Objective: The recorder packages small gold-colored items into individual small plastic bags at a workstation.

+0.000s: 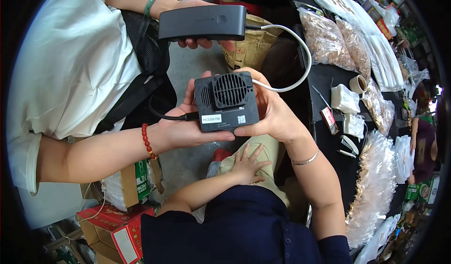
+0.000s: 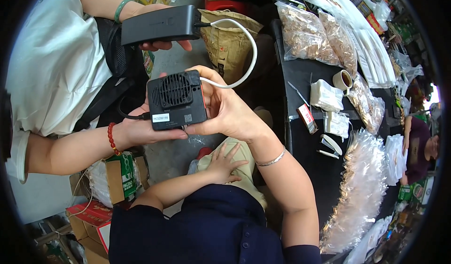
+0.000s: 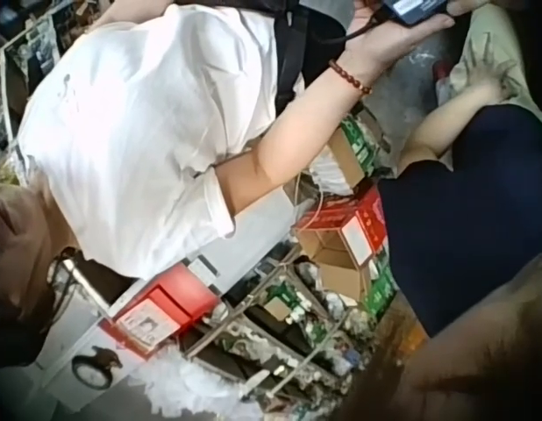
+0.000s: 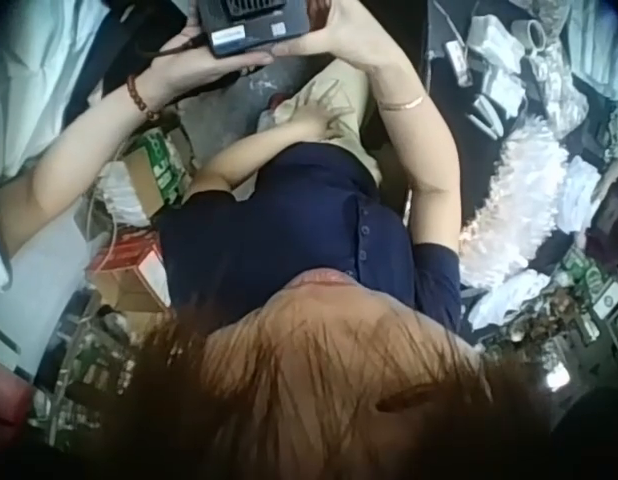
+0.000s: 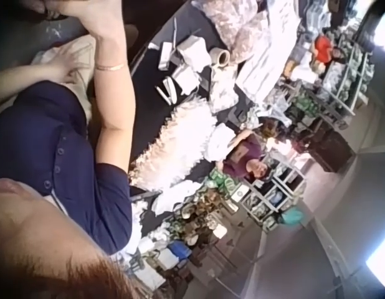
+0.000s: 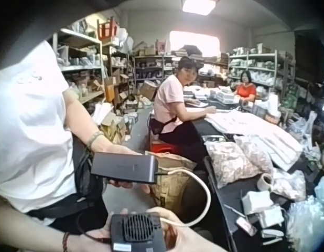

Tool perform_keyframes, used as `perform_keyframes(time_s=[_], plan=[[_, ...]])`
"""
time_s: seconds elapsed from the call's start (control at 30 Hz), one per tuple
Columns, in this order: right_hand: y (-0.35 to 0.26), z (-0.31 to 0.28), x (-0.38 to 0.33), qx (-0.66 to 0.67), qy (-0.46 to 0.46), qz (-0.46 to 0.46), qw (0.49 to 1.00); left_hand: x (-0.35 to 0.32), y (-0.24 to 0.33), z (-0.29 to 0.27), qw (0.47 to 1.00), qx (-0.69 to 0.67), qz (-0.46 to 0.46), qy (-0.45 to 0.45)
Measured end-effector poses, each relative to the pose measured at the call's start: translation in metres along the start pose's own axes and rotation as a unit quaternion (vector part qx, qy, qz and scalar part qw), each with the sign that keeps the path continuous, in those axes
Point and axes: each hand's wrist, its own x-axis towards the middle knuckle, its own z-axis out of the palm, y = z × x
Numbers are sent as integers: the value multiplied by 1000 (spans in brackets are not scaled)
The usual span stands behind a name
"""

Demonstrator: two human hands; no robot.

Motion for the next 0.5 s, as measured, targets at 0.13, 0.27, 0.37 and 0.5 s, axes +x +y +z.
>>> perform_keyframes(time_s=[0.13, 0.27, 0.37, 0.5], plan=[[4, -1, 2, -1, -22, -15, 1000, 3, -2, 1, 1000, 1, -7, -3], [9, -2, 0, 0, -29, -14, 999, 2, -2, 3, 1000, 3, -2, 4], [10, -1, -1, -9, -31, -15, 999, 1, -1, 4, 1000, 8, 2, 8], [10, -1, -2, -10, -22, -7, 1000, 1, -1, 5, 1000, 11, 7, 12]])
